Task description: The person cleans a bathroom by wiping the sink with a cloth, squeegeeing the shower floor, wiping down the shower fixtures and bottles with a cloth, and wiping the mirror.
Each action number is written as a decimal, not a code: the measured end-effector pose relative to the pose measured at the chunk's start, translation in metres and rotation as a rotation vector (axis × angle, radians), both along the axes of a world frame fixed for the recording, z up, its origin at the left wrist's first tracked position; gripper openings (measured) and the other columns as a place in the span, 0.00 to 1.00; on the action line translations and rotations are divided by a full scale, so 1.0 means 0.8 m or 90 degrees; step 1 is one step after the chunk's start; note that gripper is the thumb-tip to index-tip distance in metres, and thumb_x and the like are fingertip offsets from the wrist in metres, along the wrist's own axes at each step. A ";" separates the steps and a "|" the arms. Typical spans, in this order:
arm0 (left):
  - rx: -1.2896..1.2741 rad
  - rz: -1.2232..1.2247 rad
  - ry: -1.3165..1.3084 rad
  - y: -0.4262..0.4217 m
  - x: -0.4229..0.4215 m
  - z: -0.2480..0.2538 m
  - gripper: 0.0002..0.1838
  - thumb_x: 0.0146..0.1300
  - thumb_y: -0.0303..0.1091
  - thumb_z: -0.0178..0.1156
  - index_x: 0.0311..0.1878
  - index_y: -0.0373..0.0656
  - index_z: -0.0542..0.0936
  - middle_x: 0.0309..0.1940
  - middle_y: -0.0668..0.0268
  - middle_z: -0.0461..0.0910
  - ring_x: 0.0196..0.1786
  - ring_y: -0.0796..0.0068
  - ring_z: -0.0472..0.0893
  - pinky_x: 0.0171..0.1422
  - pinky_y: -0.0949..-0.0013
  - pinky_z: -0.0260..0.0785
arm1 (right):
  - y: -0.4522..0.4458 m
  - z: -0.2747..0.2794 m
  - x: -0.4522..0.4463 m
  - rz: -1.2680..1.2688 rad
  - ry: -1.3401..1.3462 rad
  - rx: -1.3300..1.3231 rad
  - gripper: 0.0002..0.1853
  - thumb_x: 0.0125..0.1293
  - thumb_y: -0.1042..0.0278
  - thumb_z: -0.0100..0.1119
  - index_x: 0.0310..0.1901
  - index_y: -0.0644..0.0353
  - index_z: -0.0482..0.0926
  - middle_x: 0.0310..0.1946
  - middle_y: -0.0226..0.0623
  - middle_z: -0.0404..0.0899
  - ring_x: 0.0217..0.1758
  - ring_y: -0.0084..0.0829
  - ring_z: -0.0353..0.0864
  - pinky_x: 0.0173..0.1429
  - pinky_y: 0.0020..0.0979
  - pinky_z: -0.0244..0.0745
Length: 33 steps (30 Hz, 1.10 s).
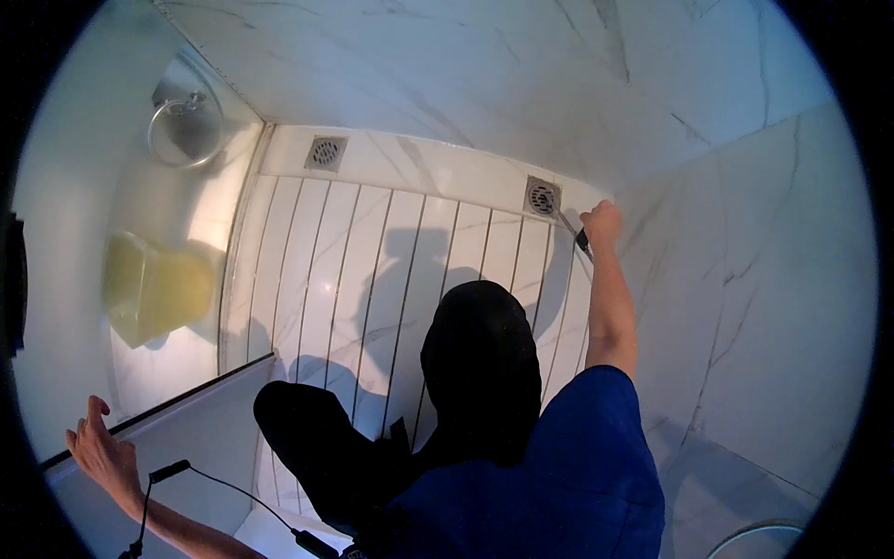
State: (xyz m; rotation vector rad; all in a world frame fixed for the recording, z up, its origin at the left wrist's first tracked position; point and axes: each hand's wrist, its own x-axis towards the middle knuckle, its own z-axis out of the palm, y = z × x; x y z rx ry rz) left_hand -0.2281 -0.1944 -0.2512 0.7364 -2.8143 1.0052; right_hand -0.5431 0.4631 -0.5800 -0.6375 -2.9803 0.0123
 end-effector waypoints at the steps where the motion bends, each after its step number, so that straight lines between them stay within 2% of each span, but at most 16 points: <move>1: 0.004 0.006 -0.002 0.002 -0.002 0.000 0.25 0.28 0.07 0.49 0.33 0.44 0.71 0.22 0.66 0.74 0.27 0.67 0.70 0.42 0.67 0.55 | -0.002 0.003 0.001 0.002 -0.005 0.024 0.16 0.37 0.63 0.66 0.28 0.65 0.79 0.28 0.48 0.80 0.34 0.46 0.82 0.38 0.41 0.78; 5: 0.005 -0.009 0.003 0.007 -0.002 0.000 0.25 0.28 0.06 0.49 0.34 0.44 0.71 0.23 0.65 0.75 0.28 0.67 0.71 0.43 0.66 0.56 | -0.014 0.021 0.006 -0.003 -0.003 -0.002 0.15 0.38 0.63 0.66 0.27 0.65 0.79 0.30 0.49 0.80 0.34 0.46 0.81 0.39 0.42 0.77; 8: 0.003 -0.019 0.005 0.001 0.000 -0.005 0.26 0.29 0.06 0.49 0.34 0.44 0.72 0.23 0.65 0.75 0.28 0.68 0.72 0.42 0.66 0.55 | -0.027 0.033 0.010 0.046 -0.005 0.030 0.12 0.42 0.65 0.63 0.28 0.64 0.79 0.30 0.50 0.80 0.34 0.46 0.81 0.39 0.43 0.77; 11: -0.012 0.040 -0.005 0.005 0.003 -0.003 0.26 0.29 0.05 0.48 0.34 0.43 0.71 0.23 0.65 0.75 0.27 0.68 0.72 0.45 0.65 0.58 | -0.045 0.023 0.001 0.151 -0.036 0.125 0.09 0.47 0.67 0.59 0.29 0.63 0.78 0.29 0.49 0.80 0.35 0.46 0.81 0.40 0.44 0.76; 13: -0.005 0.005 0.018 0.007 0.007 -0.007 0.27 0.30 0.05 0.47 0.36 0.43 0.73 0.26 0.65 0.77 0.30 0.67 0.74 0.55 0.60 0.61 | -0.055 0.009 -0.003 0.202 -0.030 0.160 0.05 0.50 0.72 0.57 0.29 0.59 0.79 0.28 0.46 0.80 0.34 0.43 0.82 0.38 0.40 0.77; 14: 0.006 -0.008 0.028 0.003 0.006 -0.011 0.27 0.30 0.05 0.47 0.36 0.43 0.73 0.26 0.65 0.77 0.30 0.67 0.74 0.55 0.60 0.61 | -0.057 0.002 -0.010 0.210 -0.051 0.181 0.05 0.50 0.73 0.57 0.29 0.59 0.80 0.29 0.45 0.81 0.35 0.42 0.82 0.39 0.39 0.77; 16: 0.000 0.041 0.018 -0.010 0.011 -0.018 0.29 0.31 0.05 0.48 0.39 0.43 0.73 0.29 0.65 0.78 0.34 0.65 0.77 0.64 0.54 0.59 | -0.063 -0.001 -0.015 0.207 -0.070 0.207 0.04 0.50 0.73 0.57 0.29 0.59 0.80 0.29 0.44 0.81 0.35 0.41 0.83 0.39 0.38 0.78; 18: -0.014 -0.003 0.044 -0.026 0.022 -0.031 0.30 0.29 0.05 0.48 0.39 0.44 0.72 0.28 0.65 0.76 0.34 0.65 0.76 0.64 0.53 0.58 | -0.073 0.004 -0.012 0.275 -0.047 0.196 0.05 0.52 0.71 0.54 0.29 0.61 0.77 0.26 0.44 0.79 0.32 0.44 0.81 0.36 0.42 0.76; 20: -0.033 -0.035 0.066 -0.026 0.022 -0.035 0.30 0.27 0.04 0.48 0.38 0.45 0.70 0.27 0.66 0.73 0.33 0.65 0.74 0.64 0.51 0.58 | -0.074 -0.001 -0.011 0.270 -0.032 0.183 0.05 0.52 0.71 0.54 0.29 0.61 0.77 0.26 0.44 0.79 0.32 0.45 0.81 0.36 0.42 0.76; 22: -0.031 0.009 0.031 -0.020 0.021 -0.033 0.30 0.29 0.04 0.48 0.38 0.45 0.70 0.29 0.66 0.74 0.36 0.65 0.75 0.66 0.51 0.58 | -0.072 -0.003 -0.005 0.265 -0.018 0.171 0.05 0.52 0.71 0.55 0.28 0.62 0.77 0.26 0.45 0.79 0.32 0.45 0.80 0.36 0.43 0.76; 24: 0.007 0.017 0.022 -0.005 0.017 -0.023 0.31 0.29 0.04 0.48 0.40 0.45 0.70 0.31 0.66 0.74 0.38 0.65 0.76 0.66 0.51 0.58 | -0.060 0.007 0.008 0.150 0.004 0.101 0.06 0.51 0.70 0.55 0.29 0.62 0.77 0.28 0.47 0.78 0.33 0.47 0.79 0.37 0.44 0.75; 26: 0.049 0.024 0.007 -0.006 0.019 -0.023 0.32 0.30 0.04 0.49 0.42 0.45 0.70 0.32 0.66 0.75 0.39 0.65 0.76 0.66 0.51 0.58 | -0.028 0.011 0.029 0.115 0.009 0.088 0.06 0.51 0.70 0.55 0.30 0.62 0.76 0.29 0.48 0.78 0.35 0.48 0.79 0.39 0.45 0.74; 28: 0.010 -0.031 0.025 -0.023 0.032 -0.035 0.37 0.30 0.04 0.49 0.49 0.45 0.70 0.35 0.66 0.75 0.42 0.65 0.75 0.67 0.51 0.56 | 0.018 0.012 0.052 0.084 0.023 0.084 0.07 0.51 0.69 0.55 0.32 0.63 0.76 0.32 0.50 0.78 0.39 0.48 0.78 0.43 0.45 0.73; 29: 0.017 -0.029 0.035 -0.032 0.038 -0.042 0.37 0.30 0.04 0.49 0.49 0.45 0.70 0.35 0.66 0.75 0.42 0.65 0.75 0.67 0.51 0.56 | 0.045 0.011 0.059 0.085 0.032 0.099 0.08 0.51 0.69 0.55 0.33 0.63 0.75 0.33 0.50 0.77 0.41 0.47 0.77 0.44 0.44 0.72; 31: -0.005 -0.073 0.044 -0.046 0.047 -0.053 0.43 0.30 0.04 0.49 0.58 0.45 0.67 0.37 0.66 0.76 0.44 0.64 0.75 0.69 0.50 0.54 | 0.075 0.030 0.078 0.052 0.048 0.104 0.08 0.52 0.70 0.55 0.34 0.63 0.75 0.34 0.50 0.77 0.42 0.48 0.77 0.45 0.44 0.72; 33: 0.013 -0.104 0.068 -0.048 0.057 -0.058 0.44 0.31 0.03 0.49 0.60 0.44 0.66 0.38 0.65 0.76 0.45 0.63 0.75 0.69 0.49 0.54 | 0.093 0.053 0.075 0.017 0.061 0.106 0.09 0.52 0.70 0.56 0.34 0.63 0.75 0.35 0.50 0.77 0.42 0.48 0.77 0.45 0.44 0.72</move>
